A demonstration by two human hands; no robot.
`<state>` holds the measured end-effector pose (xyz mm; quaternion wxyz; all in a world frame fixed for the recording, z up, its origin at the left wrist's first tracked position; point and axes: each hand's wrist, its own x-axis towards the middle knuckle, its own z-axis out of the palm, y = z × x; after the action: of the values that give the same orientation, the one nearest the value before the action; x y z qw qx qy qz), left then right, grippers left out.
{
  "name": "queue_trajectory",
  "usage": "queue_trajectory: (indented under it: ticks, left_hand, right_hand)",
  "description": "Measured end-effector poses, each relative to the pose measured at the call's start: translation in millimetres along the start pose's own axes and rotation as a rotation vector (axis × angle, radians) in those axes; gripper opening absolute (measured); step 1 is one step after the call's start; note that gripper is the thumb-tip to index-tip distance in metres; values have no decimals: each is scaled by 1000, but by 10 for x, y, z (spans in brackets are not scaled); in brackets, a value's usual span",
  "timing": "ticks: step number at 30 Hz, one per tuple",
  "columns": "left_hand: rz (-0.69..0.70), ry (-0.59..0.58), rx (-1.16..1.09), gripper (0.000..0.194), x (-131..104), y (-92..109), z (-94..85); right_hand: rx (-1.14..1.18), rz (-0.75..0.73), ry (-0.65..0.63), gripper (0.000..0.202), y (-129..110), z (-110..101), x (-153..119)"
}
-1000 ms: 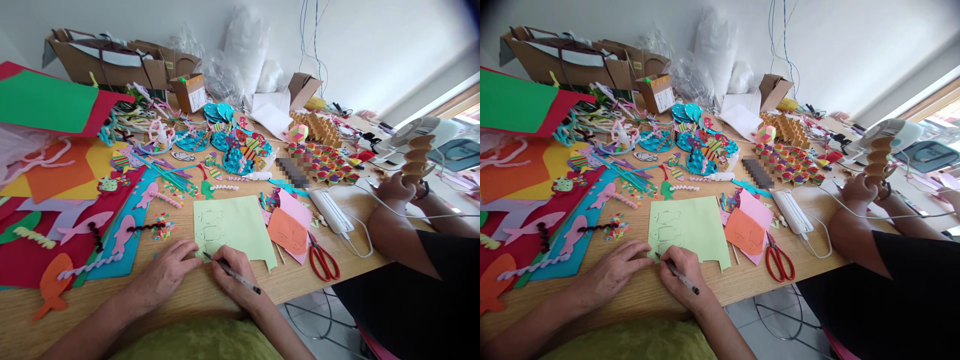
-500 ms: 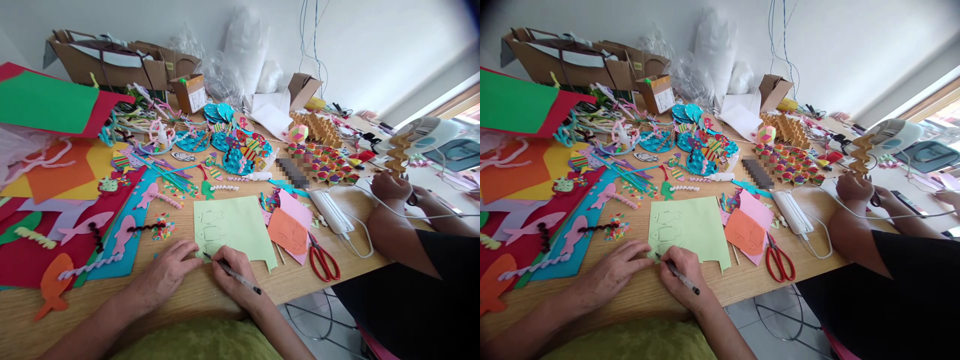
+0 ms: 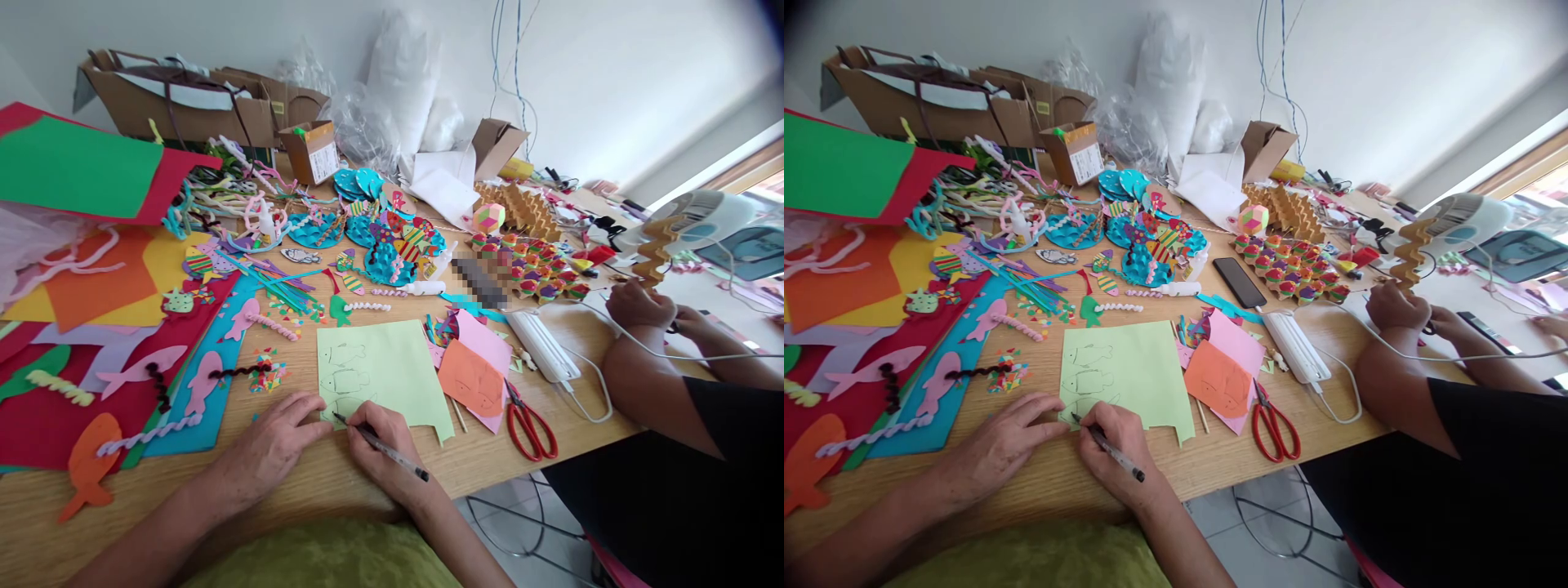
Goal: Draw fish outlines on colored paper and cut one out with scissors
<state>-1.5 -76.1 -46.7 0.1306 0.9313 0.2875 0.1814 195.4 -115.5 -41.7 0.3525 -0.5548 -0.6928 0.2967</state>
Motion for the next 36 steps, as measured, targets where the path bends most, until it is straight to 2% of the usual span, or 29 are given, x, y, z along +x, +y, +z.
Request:
queue_trajectory:
  ticks: [14, 36]
  left_hand:
    - [21, 26, 0, 42, 11, 13, -5]
    - [7, -5, 1, 40, 4, 11, -13]
  right_hand:
    - [18, -2, -3, 10, 9, 0, -4]
    - [10, -2, 7, 11, 0, -2, 7]
